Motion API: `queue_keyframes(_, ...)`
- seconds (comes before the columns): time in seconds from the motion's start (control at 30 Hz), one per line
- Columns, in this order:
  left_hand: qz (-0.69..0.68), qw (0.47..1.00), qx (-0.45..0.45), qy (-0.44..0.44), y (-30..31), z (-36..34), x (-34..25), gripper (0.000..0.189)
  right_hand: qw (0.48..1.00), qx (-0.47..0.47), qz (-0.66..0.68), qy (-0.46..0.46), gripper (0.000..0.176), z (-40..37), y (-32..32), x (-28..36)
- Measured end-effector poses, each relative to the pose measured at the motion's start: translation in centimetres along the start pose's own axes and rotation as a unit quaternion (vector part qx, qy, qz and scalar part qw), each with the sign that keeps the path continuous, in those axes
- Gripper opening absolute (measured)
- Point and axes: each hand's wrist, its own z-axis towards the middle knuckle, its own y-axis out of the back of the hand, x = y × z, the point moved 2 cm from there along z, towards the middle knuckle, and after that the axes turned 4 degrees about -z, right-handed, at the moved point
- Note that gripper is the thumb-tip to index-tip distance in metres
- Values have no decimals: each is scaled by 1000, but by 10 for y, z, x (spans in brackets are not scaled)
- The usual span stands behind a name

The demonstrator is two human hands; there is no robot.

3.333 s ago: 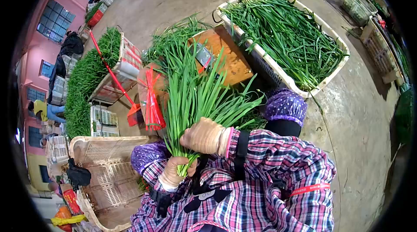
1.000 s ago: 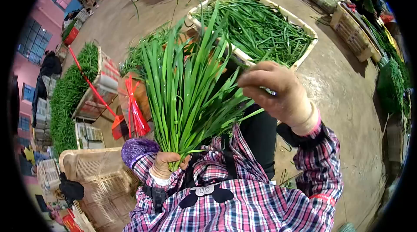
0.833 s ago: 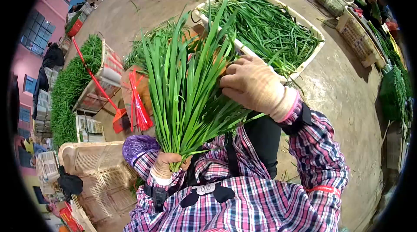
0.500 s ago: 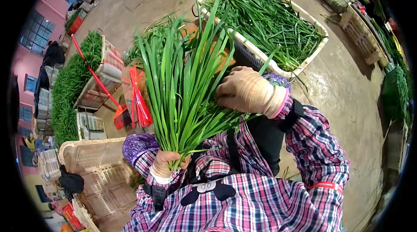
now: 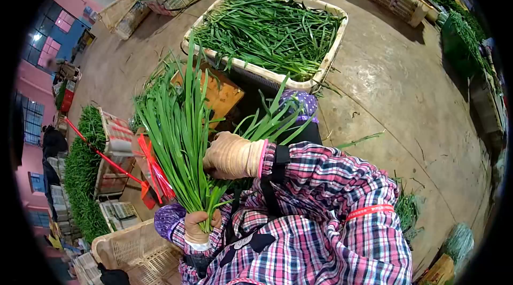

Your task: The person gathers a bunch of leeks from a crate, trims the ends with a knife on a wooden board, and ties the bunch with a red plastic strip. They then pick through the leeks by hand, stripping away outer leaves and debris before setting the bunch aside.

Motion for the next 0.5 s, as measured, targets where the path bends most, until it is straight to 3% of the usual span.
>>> queue_keyframes(0.13, -18, 1000, 4, -3, -3, 3, 2, 29, 998, 18, -59, -7, 18, 3, 2, 8)
queue_keyframes(0.23, -46, 999, 5, -6, -5, 7, 4, 33, 990, 33, -114, -70, 24, 8, 7, 13)
queue_keyframes(0.33, -67, 997, 23, 5, 1, 9, 9, 34, 986, -40, -104, -128, 21, 8, 14, 6)
queue_keyframes(0.5, -46, 999, -9, -7, 13, 6, 8, 33, 938, -311, -70, -134, 7, -27, 61, -18)
